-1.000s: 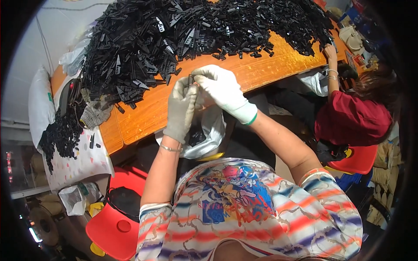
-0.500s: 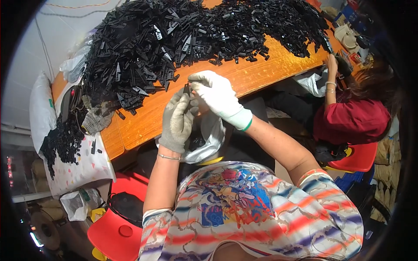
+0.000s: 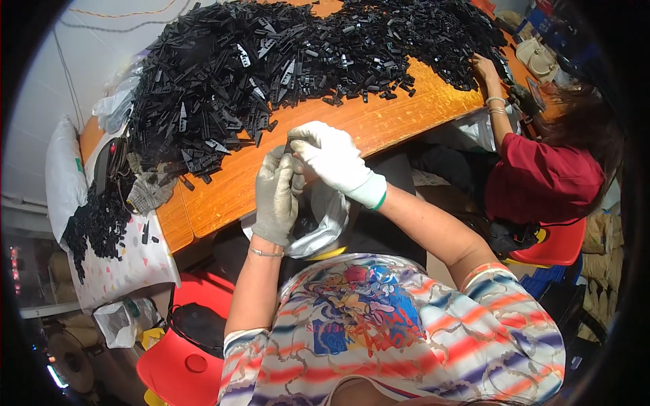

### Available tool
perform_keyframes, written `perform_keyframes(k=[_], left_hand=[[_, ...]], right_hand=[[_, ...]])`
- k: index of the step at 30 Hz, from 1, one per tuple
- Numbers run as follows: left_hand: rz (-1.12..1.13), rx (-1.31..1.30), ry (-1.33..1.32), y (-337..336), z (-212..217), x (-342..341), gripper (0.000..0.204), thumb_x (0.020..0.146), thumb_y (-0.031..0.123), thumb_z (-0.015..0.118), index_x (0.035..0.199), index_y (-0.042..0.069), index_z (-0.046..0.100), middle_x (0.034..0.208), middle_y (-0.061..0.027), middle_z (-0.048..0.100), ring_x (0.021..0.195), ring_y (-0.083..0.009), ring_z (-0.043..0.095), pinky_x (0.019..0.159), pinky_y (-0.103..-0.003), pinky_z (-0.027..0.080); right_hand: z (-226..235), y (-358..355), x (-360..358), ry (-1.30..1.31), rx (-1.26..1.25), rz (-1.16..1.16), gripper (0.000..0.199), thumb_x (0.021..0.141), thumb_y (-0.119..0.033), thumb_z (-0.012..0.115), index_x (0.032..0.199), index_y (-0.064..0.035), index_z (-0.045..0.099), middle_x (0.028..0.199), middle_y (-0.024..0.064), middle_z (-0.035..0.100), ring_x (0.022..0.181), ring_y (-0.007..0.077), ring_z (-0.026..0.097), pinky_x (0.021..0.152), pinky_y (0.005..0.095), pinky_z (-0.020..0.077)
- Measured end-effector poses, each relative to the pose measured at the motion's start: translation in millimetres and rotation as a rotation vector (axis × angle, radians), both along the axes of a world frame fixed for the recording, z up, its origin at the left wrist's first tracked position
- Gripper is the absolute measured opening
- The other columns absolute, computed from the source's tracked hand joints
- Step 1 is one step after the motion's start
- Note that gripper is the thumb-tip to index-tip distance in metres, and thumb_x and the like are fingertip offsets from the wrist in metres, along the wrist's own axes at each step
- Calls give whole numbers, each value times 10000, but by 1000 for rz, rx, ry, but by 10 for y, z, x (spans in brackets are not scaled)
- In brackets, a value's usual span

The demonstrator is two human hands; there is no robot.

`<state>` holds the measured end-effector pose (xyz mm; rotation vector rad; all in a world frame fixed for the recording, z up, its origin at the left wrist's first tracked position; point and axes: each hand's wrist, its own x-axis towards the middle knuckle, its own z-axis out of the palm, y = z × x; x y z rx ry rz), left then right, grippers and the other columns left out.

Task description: Sorting black plastic hardware components and placing them into a collection bag.

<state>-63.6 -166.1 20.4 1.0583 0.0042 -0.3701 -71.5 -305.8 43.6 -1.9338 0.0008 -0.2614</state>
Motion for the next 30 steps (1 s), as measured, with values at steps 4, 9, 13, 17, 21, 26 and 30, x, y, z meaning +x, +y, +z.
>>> perform_keyframes(k=[4,9,13,17,21,26,30], left_hand=[[36,75,-72,-9,-35,-61,205,974,120,490,1154,22,476,782,-6,540,570,-26,441,493,-150,354],[25,237,-94,4,-38,-88,187,970,112,477,1117,-4,485,762,-4,514,588,-29,432,500,-173,360],[104,326,-129,-64,-145,-47,137,961,103,469,1002,-11,532,772,-20,537,649,-58,454,550,-215,390],[99,602,-161,-80,-277,34,204,934,131,470,843,-24,566,738,-51,556,670,-106,476,582,-290,401],[84,570,-19,-127,-334,170,253,921,167,470,775,-25,547,683,-55,536,630,-146,470,590,-324,389],[-66,364,-93,6,-113,179,245,997,230,456,928,28,575,693,-7,540,570,-60,452,524,-203,394],[-38,248,-141,123,-132,28,209,982,231,503,1020,31,548,793,-21,570,530,-62,446,469,-206,371]], right_hand=[[-10,-2,-10,-25,-127,4,268,883,-209,609,1078,-28,641,980,148,679,904,247,674,802,339,521],[-3,7,13,-28,-525,82,199,862,-221,580,966,-54,612,905,143,665,832,330,661,701,414,525],[-204,15,86,-274,-717,153,123,807,-180,578,840,-65,548,769,140,623,708,348,637,596,448,502],[-336,-34,139,-316,-754,202,118,796,-171,571,840,-66,540,747,147,611,674,358,625,578,451,496],[-304,-7,159,-175,-789,225,135,804,-183,567,822,-51,550,761,162,626,693,363,635,599,451,506],[-113,6,173,-39,-674,96,170,848,-229,559,845,-60,566,790,162,647,726,367,645,629,468,505],[-101,-54,226,31,-466,77,235,868,-267,551,961,-67,632,876,174,672,802,347,649,720,420,510]])
